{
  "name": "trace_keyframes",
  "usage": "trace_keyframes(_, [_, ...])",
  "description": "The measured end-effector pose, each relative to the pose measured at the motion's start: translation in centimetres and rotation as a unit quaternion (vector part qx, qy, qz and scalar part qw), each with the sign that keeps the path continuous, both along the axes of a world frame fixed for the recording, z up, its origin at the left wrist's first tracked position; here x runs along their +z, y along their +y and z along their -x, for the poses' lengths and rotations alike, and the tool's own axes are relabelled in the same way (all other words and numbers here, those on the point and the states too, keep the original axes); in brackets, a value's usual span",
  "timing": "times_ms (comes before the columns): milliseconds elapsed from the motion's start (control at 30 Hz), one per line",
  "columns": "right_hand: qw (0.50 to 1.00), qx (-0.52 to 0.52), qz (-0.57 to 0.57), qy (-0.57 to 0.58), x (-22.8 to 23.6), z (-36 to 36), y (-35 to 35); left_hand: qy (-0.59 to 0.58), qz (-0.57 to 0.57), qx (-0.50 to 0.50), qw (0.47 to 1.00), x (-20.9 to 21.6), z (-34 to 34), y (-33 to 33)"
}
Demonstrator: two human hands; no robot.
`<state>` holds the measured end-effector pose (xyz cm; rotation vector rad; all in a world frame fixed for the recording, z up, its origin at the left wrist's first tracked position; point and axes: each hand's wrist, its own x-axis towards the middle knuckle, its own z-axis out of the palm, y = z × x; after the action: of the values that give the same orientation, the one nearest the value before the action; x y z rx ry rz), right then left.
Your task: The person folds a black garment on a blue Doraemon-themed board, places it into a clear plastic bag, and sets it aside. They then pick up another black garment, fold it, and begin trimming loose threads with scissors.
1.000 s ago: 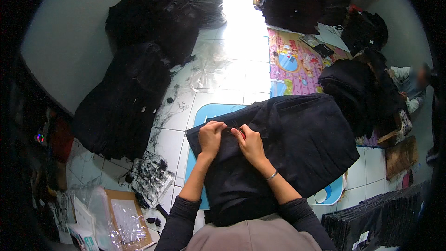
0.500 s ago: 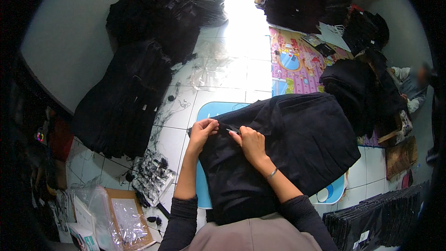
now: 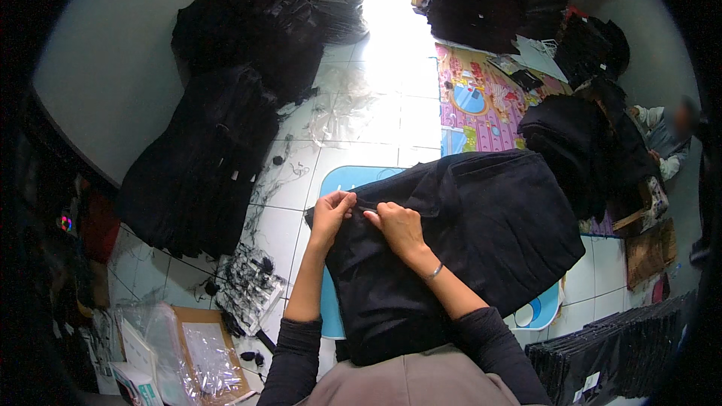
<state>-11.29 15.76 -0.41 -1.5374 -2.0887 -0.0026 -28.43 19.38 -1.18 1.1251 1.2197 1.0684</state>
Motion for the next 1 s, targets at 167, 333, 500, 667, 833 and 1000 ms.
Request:
trace_keyframes(167, [0.990,-0.085,0.057,0.096,1.6,-1.7,-1.2,0.122,-0.134,-0.018,0.983,1.5,-1.1,-0.4])
trace_keyframes(333, [0.989,0.005,0.026,0.147,3.1,-2.8,-3.9,0.222,-0.239,-0.054,0.944,3.0,0.6,-2.7])
trace_keyframes(500, [0.977,-0.004,0.105,0.186,2.8,-2.9,-6.2,0.234,-0.217,-0.036,0.947,3.0,1.3,-6.1])
trace_keyframes(667, [0.970,-0.014,0.128,0.208,2.6,-3.0,-5.7,0.299,-0.258,0.019,0.918,2.9,-1.1,-7.2])
trace_keyframes(833, [0.974,-0.028,0.106,0.196,2.9,-2.8,-5.9,0.451,-0.378,-0.070,0.805,2.7,-1.9,-6.7])
trace_keyframes(1000, [0.981,0.001,0.110,0.158,2.6,-3.0,-5.9,0.259,-0.286,-0.037,0.922,2.4,-0.6,-6.1])
